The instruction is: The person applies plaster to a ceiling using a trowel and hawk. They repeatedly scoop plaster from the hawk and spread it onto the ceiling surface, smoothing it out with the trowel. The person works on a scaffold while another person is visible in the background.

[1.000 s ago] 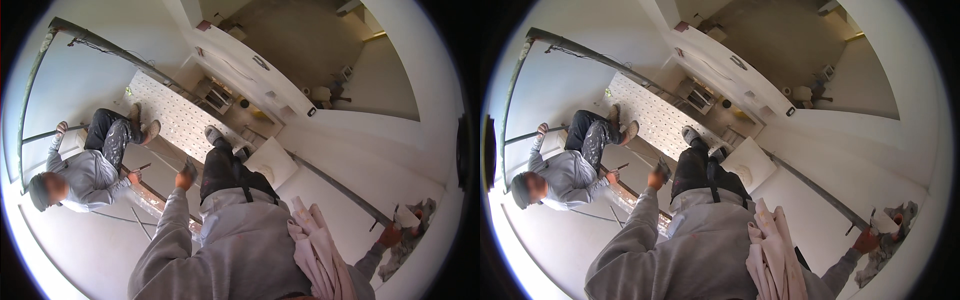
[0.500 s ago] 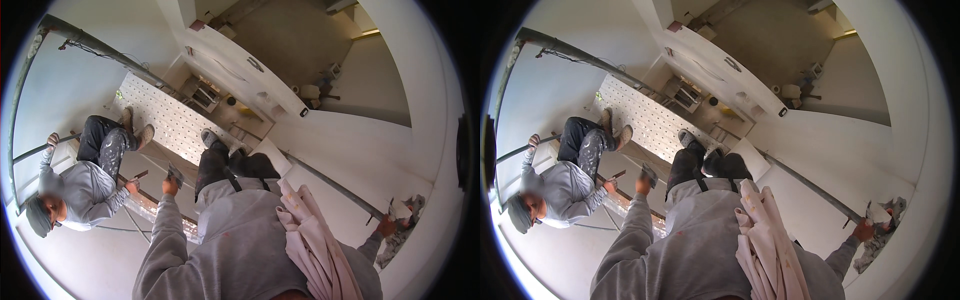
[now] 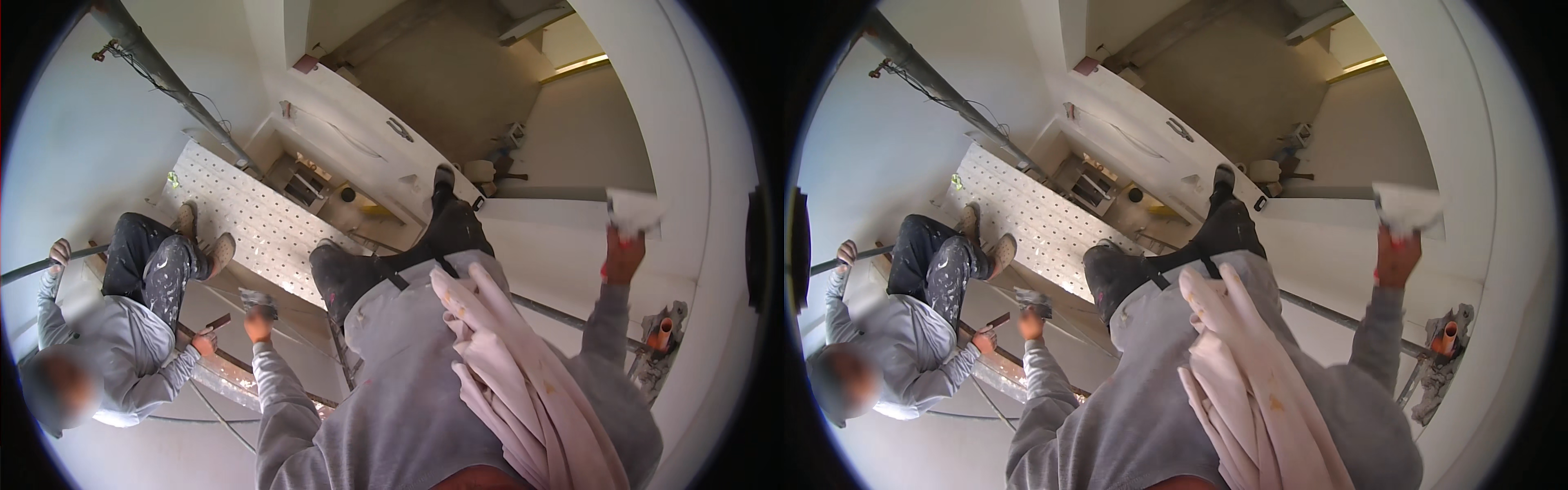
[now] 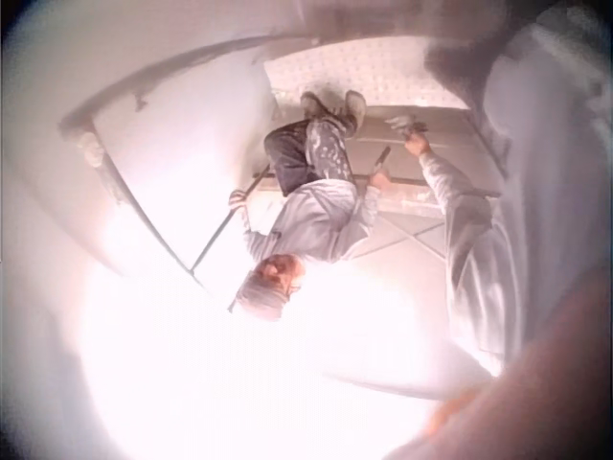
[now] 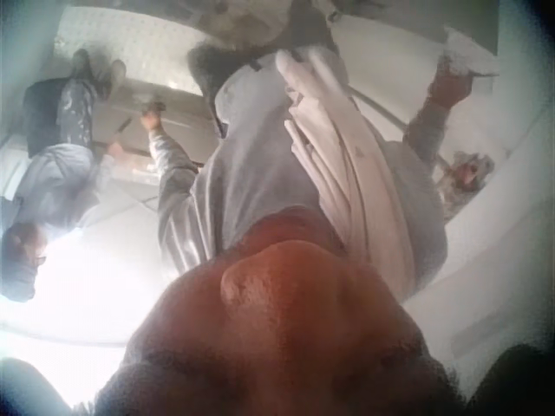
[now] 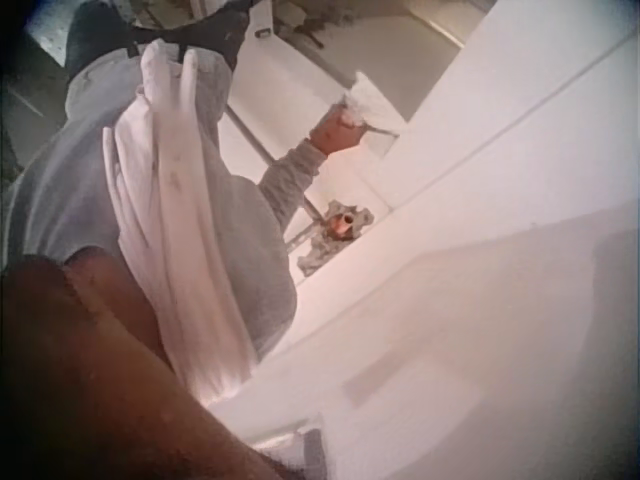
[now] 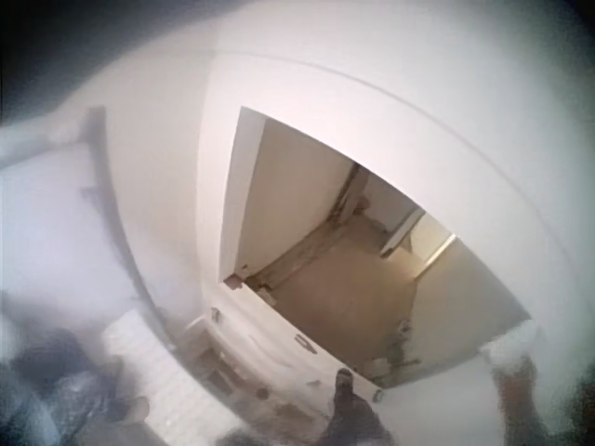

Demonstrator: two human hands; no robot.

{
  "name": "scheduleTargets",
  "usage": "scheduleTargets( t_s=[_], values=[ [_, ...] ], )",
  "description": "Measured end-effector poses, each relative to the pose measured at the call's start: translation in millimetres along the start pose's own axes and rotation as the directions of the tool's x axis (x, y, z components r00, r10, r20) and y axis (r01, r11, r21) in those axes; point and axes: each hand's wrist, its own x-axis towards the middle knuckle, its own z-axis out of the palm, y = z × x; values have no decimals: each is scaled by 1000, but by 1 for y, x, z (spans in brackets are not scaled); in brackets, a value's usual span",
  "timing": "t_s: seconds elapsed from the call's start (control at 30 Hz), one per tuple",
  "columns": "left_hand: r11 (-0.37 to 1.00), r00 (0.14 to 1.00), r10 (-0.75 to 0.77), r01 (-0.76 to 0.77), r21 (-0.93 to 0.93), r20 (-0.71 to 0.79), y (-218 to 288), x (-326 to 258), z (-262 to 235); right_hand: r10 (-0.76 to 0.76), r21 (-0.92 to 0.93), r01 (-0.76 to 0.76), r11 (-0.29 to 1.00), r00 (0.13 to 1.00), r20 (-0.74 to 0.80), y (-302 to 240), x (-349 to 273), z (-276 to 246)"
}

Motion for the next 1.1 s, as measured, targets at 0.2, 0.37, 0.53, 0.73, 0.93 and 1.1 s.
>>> scheduleTargets(
  t_s=[0.2,0.37,0.53,0.73,0.93,1.1],
  values=[
    [816,999,-10,-17,-577,-43,12,-11,-5,-278,214,226,950,926,257,-114,120,120],
    [679,985,15,-136,-722,-172,30,-90,22,-477,604,150,783,768,428,-153,157,199],
    [496,931,59,-340,-799,-360,74,-231,109,-647,773,123,623,637,420,-154,234,202],
    [171,901,195,-421,-891,-388,220,-381,262,-714,789,-163,592,349,607,-185,297,170],
    [125,921,291,-307,-943,-261,334,-465,323,-864,813,-442,378,148,482,-164,317,141],
    [-15,856,362,-390,-921,-369,364,-533,349,-865,662,-606,441,-92,493,-129,313,142]
  ],
)
